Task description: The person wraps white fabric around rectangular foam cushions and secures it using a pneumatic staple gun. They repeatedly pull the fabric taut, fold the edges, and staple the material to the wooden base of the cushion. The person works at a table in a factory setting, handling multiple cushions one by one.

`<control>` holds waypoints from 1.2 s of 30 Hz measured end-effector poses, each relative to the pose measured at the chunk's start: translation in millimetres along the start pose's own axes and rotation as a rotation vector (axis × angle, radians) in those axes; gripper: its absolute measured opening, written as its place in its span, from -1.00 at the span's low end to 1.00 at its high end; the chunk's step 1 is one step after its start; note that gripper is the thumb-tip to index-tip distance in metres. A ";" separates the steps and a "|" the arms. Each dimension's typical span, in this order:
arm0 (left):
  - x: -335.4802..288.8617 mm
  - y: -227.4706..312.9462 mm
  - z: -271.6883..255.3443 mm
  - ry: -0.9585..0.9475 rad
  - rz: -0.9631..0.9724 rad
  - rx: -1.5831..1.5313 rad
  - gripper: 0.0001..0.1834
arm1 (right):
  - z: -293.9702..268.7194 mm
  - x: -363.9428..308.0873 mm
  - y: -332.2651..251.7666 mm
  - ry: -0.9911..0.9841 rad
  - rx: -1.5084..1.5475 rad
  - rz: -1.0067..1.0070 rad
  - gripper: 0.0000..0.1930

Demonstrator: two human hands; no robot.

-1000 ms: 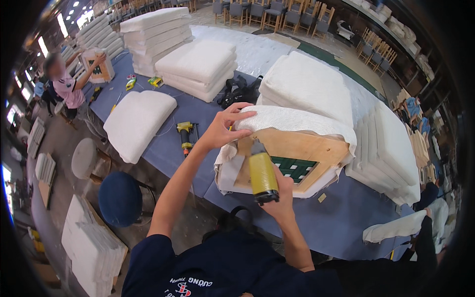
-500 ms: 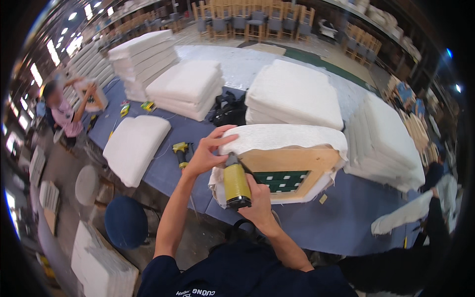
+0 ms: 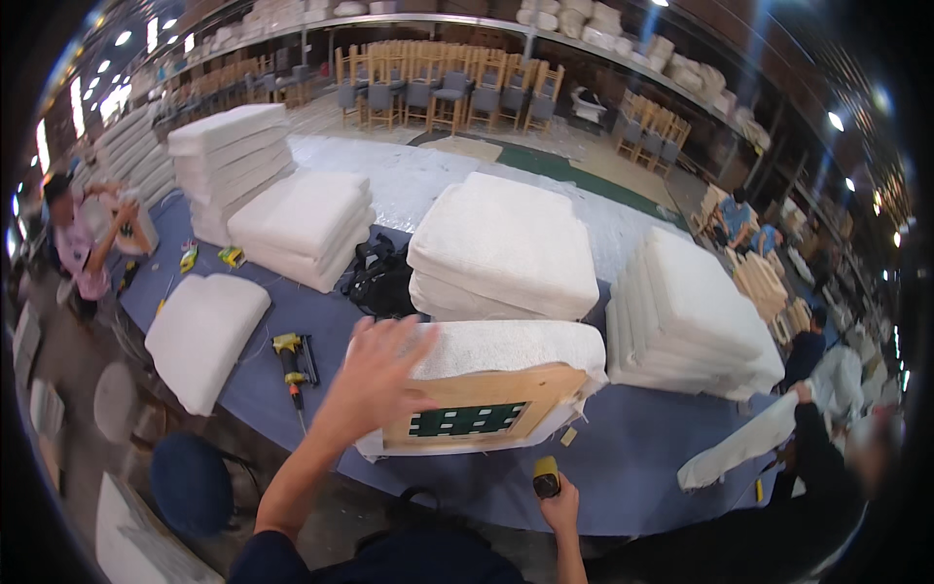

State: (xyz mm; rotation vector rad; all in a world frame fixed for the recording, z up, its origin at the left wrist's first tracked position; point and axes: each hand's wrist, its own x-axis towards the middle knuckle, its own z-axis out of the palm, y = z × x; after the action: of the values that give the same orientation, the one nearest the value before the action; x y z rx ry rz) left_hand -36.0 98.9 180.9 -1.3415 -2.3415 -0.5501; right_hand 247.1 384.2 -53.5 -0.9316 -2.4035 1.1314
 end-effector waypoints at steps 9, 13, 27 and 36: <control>-0.6 32.2 10.6 0.008 -0.090 -0.006 0.05 | 22.2 15.7 240.0 0.114 -0.363 0.206 -0.31; -90.8 25.5 -34.7 0.072 -0.253 0.206 0.21 | 117.6 38.5 149.0 0.442 0.465 0.098 -0.57; -216.2 -22.1 -27.8 0.528 -0.533 -0.124 -0.05 | 43.7 177.9 -24.1 0.098 1.605 0.094 -0.30; -280.3 15.5 128.8 0.174 -0.969 -0.771 -0.18 | -23.2 244.1 -194.1 0.182 0.738 -0.345 -0.23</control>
State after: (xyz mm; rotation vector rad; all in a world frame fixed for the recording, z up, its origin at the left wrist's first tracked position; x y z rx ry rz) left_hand 91.7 -30.5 -68.8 -0.2026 -2.5969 -1.8873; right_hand -1.5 471.3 115.1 -0.3383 -1.6855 1.5343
